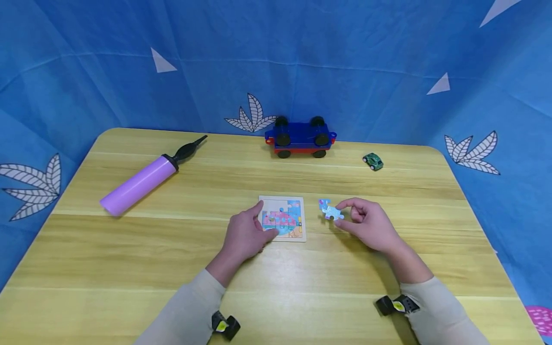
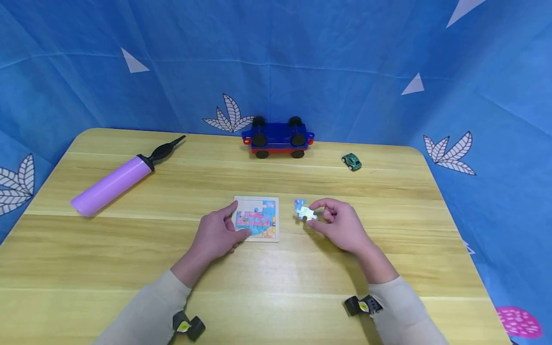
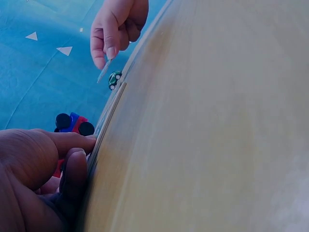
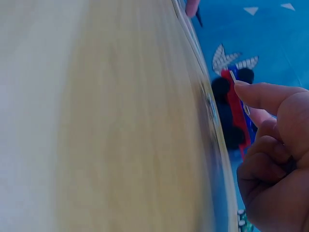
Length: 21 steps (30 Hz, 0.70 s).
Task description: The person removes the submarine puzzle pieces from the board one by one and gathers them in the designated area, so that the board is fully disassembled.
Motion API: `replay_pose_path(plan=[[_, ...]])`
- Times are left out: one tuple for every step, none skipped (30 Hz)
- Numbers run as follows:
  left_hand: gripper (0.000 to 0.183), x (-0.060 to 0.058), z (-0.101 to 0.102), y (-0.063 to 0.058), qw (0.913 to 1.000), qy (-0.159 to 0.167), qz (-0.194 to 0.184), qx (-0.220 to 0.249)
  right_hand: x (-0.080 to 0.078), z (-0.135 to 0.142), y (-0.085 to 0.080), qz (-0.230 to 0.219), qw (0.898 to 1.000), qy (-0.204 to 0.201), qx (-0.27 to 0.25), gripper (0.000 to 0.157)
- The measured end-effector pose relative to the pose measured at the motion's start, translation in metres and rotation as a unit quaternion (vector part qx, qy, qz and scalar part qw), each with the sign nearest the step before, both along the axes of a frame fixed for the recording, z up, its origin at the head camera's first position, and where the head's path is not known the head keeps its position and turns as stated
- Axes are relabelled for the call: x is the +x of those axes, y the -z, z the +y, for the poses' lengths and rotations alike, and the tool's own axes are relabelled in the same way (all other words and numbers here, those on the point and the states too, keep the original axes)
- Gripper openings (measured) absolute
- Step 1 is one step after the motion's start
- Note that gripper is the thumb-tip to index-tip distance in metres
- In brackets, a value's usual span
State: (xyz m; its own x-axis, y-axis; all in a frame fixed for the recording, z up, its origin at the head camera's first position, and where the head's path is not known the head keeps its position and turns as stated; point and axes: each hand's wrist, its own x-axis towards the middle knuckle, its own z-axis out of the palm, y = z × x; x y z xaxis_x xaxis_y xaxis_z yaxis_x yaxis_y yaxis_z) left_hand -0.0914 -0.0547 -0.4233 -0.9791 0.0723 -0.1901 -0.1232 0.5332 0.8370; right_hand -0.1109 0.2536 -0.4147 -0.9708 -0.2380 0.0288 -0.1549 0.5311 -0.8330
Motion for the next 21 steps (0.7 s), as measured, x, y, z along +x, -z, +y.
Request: replay_pose_path(plan=[[0.084,0.000,0.000,0.000,1.0000,0.000,0.000,-0.001,-0.001,0.003,0.001,-0.001,1.000,0.001,0.001,0.025],[0.084,0.000,0.000,0.000,1.0000,0.000,-0.001,-0.001,-0.003,0.007,0.002,-0.003,1.000,0.002,0.002,0.024],[0.084,0.000,0.000,0.000,1.0000,0.000,-0.002,0.000,-0.004,0.010,0.002,-0.005,1.000,0.002,0.001,0.024],[0.084,0.000,0.000,0.000,1.0000,0.001,-0.002,0.000,-0.005,0.013,0.002,-0.006,1.000,0.002,0.002,0.024],[0.084,0.000,0.000,0.000,1.0000,0.002,-0.002,0.002,-0.006,0.016,0.002,-0.008,1.000,0.002,0.004,0.024],[0.084,0.000,0.000,0.000,1.0000,0.002,-0.002,0.003,-0.008,0.019,0.002,-0.007,1.000,0.001,0.007,0.024],[0.084,0.000,0.000,-0.001,1.0000,0.002,-0.004,0.004,-0.009,0.022,0.002,-0.007,1.000,-0.001,0.009,0.025],[0.084,0.000,0.000,-0.001,1.0000,0.002,-0.003,0.005,-0.011,0.024,0.002,-0.007,1.000,-0.003,0.012,0.025],[0.084,0.001,0.000,-0.002,1.0000,0.002,-0.003,0.005,-0.012,0.027,0.003,-0.006,1.000,-0.006,0.014,0.025],[0.084,0.001,0.000,-0.002,1.0000,0.002,-0.002,0.005,-0.014,0.029,0.003,-0.005,1.000,-0.008,0.018,0.025],[0.084,0.001,0.000,-0.002,1.0000,0.002,-0.002,0.005,-0.016,0.031,0.004,-0.004,1.000,-0.009,0.021,0.025],[0.084,0.001,0.000,-0.002,1.0000,0.001,-0.004,0.005,-0.018,0.033,0.004,-0.004,1.000,-0.011,0.022,0.025],[0.084,0.001,0.000,-0.002,1.0000,0.001,-0.005,0.005,-0.020,0.035,0.005,-0.004,1.000,-0.012,0.023,0.025],[0.084,0.000,0.000,-0.002,1.0000,0.001,-0.006,0.004,-0.022,0.037,0.006,-0.004,1.000,-0.014,0.023,0.025],[0.085,0.000,0.000,-0.002,1.0000,0.001,-0.007,0.004,-0.024,0.038,0.006,-0.004,1.000,-0.015,0.024,0.025],[0.085,0.000,0.000,-0.002,1.0000,0.000,-0.008,0.005,-0.025,0.039,0.007,-0.003,0.999,-0.016,0.027,0.025],[0.084,0.000,0.000,-0.002,1.0000,0.001,-0.008,0.005,-0.027,0.041,0.008,-0.003,0.999,-0.018,0.031,0.025],[0.085,0.000,0.000,-0.002,0.9999,0.001,-0.009,0.005,-0.029,0.041,0.008,-0.004,0.999,-0.020,0.032,0.025],[0.084,0.000,0.000,-0.002,0.9999,0.001,-0.009,0.006,-0.030,0.042,0.008,-0.004,0.999,-0.023,0.035,0.025],[0.084,0.000,0.000,-0.003,0.9999,0.001,-0.008,0.006,-0.031,0.043,0.008,-0.005,0.999,-0.025,0.038,0.026],[0.084,0.000,0.000,-0.003,1.0000,0.001,-0.007,0.006,-0.032,0.043,0.007,-0.007,0.999,-0.026,0.041,0.026]])
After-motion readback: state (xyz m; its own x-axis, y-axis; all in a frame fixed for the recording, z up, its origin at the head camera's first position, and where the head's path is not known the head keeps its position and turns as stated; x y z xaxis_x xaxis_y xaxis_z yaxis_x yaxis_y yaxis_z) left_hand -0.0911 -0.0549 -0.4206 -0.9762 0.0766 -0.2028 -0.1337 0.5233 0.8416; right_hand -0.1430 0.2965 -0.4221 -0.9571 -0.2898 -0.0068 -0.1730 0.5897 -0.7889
